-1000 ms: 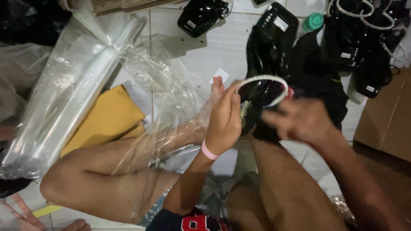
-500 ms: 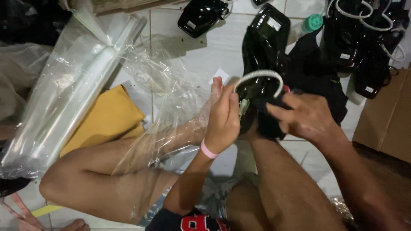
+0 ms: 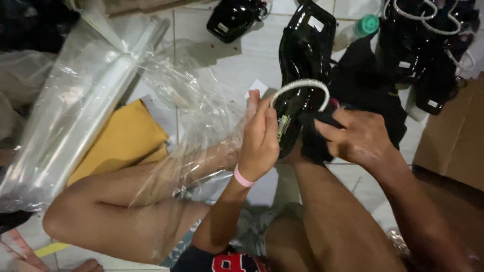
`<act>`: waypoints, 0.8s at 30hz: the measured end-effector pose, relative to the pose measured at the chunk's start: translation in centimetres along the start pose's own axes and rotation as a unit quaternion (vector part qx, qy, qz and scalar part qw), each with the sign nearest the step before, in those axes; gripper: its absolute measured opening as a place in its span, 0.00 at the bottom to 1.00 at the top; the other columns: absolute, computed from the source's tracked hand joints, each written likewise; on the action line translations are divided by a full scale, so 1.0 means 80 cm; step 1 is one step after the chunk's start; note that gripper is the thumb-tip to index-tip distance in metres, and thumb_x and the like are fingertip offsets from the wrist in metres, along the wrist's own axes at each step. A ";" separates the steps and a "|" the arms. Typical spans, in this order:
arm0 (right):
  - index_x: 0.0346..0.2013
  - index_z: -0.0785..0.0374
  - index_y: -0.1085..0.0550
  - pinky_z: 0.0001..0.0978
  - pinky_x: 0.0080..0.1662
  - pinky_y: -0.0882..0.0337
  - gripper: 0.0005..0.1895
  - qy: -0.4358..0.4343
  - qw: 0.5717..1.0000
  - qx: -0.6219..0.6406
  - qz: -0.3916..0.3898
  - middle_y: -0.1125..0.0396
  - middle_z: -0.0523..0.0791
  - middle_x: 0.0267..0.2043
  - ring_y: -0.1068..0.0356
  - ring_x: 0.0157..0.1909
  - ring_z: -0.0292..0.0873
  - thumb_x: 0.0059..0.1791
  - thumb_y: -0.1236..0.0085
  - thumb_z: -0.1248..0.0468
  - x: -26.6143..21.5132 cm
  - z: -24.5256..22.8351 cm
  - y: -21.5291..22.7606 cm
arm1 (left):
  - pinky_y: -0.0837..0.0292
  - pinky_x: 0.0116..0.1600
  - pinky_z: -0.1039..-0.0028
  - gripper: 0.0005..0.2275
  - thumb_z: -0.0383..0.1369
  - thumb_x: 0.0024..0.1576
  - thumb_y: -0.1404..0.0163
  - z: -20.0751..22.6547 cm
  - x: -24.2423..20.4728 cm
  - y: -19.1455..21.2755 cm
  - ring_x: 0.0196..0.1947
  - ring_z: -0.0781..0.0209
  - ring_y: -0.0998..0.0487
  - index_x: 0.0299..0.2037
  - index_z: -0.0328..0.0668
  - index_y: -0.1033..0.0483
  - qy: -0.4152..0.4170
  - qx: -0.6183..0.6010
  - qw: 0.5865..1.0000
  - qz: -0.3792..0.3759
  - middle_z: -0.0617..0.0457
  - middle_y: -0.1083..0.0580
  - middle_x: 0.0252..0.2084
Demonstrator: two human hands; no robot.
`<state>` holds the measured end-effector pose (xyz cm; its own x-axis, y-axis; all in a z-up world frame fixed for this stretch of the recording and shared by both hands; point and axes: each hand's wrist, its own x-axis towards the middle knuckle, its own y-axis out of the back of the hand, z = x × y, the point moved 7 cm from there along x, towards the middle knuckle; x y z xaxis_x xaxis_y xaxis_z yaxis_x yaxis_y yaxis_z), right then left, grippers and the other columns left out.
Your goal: The person wipes a black sandal with a cloth, then picks up a second sandal to pair them. They place the pair into a clear plastic bag, insert a cardboard insert, and seal the bag. The person repeats this process for a second pair of sandals.
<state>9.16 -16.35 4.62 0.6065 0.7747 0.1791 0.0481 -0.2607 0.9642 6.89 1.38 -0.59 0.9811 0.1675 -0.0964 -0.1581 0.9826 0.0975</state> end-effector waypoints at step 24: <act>0.47 0.53 0.23 0.41 0.21 0.34 0.25 0.054 0.996 0.025 -0.067 0.37 0.44 0.26 0.35 0.20 0.46 0.34 0.37 0.62 -0.009 0.001 -0.028 | 0.61 0.80 0.55 0.27 0.46 0.71 0.75 -0.005 -0.001 0.000 0.81 0.31 0.56 0.68 0.34 0.34 0.013 -0.024 1.000 -0.001 0.22 0.48 0.76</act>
<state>8.69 -16.32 2.32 0.5037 0.8609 0.0719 0.1642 -0.1771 0.9704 6.74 1.42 -0.98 0.9783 0.1674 -0.1219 -0.1625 0.9855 0.0494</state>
